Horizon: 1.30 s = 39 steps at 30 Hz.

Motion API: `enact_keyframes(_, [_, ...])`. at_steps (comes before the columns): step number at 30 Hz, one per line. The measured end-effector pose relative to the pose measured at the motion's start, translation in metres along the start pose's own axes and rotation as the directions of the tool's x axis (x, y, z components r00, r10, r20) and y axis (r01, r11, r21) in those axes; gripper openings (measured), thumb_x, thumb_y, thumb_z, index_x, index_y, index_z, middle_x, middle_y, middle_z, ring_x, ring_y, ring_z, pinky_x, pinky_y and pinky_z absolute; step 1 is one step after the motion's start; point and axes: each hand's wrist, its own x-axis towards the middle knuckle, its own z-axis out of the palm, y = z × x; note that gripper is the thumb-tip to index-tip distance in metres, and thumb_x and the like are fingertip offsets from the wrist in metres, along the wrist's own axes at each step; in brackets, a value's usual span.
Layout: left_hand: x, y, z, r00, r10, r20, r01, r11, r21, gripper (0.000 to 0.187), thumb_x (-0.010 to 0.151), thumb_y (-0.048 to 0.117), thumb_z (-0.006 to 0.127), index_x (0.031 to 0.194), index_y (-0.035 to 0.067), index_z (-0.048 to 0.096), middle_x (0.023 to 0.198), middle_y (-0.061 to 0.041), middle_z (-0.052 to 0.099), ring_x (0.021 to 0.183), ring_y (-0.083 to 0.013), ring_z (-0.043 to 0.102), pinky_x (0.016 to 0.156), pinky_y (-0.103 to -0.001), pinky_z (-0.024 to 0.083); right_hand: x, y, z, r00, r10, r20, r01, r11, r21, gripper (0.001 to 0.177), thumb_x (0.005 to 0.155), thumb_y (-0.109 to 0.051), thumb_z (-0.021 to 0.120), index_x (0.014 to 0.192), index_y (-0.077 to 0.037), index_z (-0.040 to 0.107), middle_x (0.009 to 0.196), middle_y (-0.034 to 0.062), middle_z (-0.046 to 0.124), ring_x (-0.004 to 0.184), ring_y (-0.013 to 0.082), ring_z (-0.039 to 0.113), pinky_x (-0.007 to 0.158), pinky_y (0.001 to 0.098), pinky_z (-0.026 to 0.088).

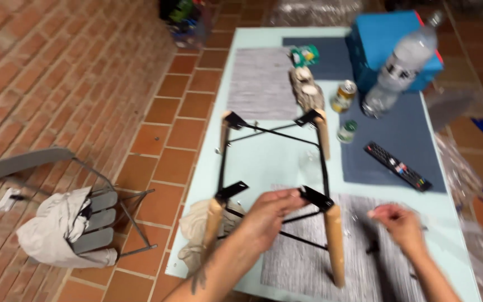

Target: Assembling a chair by connecting wooden legs to a metal support frame and attaching the seat using screws.

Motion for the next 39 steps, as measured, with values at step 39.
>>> enact_keyframes(39, [0.057, -0.025, -0.052, 0.965, 0.003, 0.261, -0.006, 1.000, 0.011, 0.031, 0.106, 0.020, 0.064, 0.122, -0.006, 0.064, 0.101, -0.006, 0.071, 0.091, -0.0131, 0.063, 0.085, -0.028, 0.047, 0.003, -0.356, 0.014, 0.691, -0.303, 0.657, 0.354, 0.933, 0.059, 0.020, 0.090, -0.025, 0.076, 0.093, -0.006, 0.082, 0.076, -0.0015, 0.075, 0.071, 0.0065, 0.060, 0.064, 0.0273, 0.052])
